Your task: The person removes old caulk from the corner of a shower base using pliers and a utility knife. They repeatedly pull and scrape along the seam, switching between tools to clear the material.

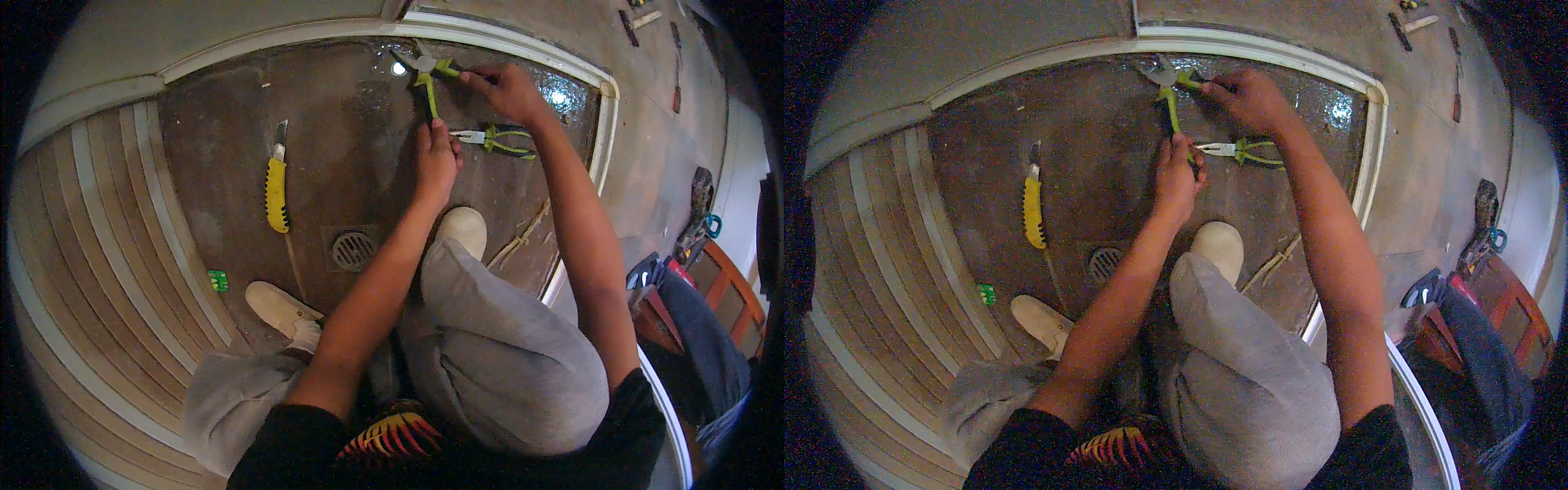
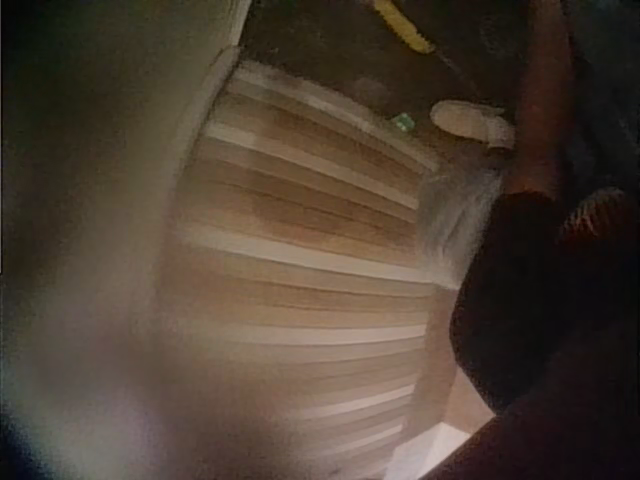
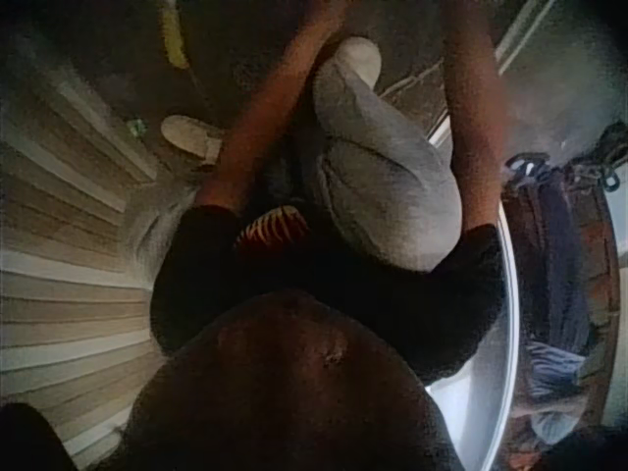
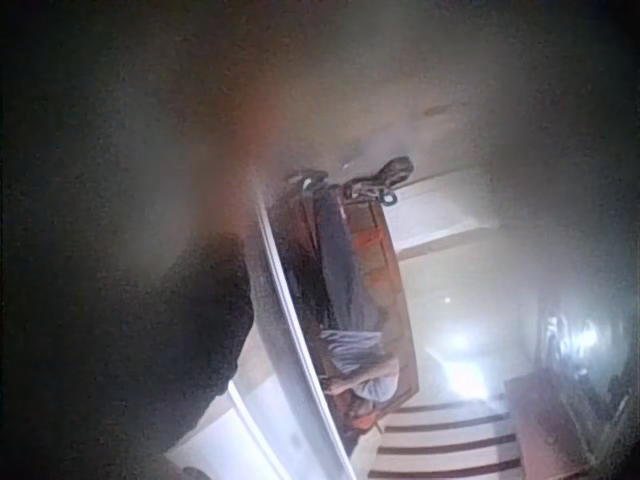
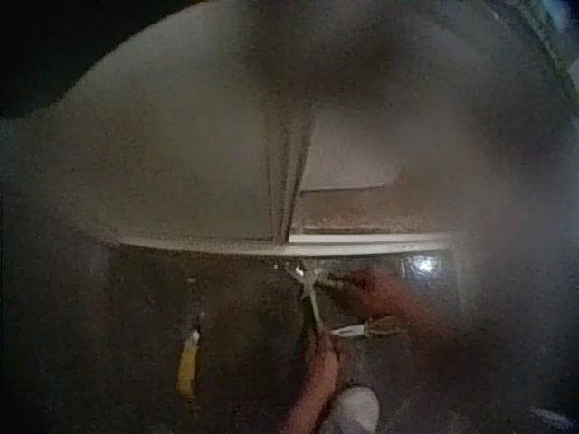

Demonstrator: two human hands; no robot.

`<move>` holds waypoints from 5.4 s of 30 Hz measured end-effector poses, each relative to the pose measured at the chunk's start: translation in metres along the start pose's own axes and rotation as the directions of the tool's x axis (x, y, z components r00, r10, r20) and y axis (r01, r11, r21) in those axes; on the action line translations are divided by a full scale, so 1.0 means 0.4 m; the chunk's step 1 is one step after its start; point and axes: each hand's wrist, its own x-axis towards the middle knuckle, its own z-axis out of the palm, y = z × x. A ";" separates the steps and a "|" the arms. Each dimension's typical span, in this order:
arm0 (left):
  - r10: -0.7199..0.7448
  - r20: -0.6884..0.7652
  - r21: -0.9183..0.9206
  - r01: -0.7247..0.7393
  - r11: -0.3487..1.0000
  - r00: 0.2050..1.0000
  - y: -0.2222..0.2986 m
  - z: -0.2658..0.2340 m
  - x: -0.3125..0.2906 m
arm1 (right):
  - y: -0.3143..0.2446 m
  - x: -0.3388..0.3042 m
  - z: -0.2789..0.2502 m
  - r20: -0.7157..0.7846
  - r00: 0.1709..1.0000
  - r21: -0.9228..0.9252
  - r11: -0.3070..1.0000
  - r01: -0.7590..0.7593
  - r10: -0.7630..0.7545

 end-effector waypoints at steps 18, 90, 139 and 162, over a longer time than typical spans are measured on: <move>-0.119 0.184 -0.640 0.211 0.739 0.976 -0.028 0.124 0.062 | -0.041 0.048 -0.024 0.223 0.936 0.094 0.949 -0.300 0.274; -0.405 0.092 -0.247 0.415 0.876 0.910 0.041 -0.039 -0.119 | -0.123 -0.170 0.195 0.445 0.844 0.874 0.059 -0.482 0.300; -0.301 0.220 -0.516 0.373 0.771 0.928 0.052 0.062 0.002 | -0.106 0.012 0.027 0.750 0.661 0.660 0.062 -0.749 -0.003; -0.361 0.172 -0.077 0.378 0.923 0.917 0.129 -0.062 -0.030 | -0.130 -0.069 0.189 0.361 0.913 0.932 -0.097 -0.349 0.189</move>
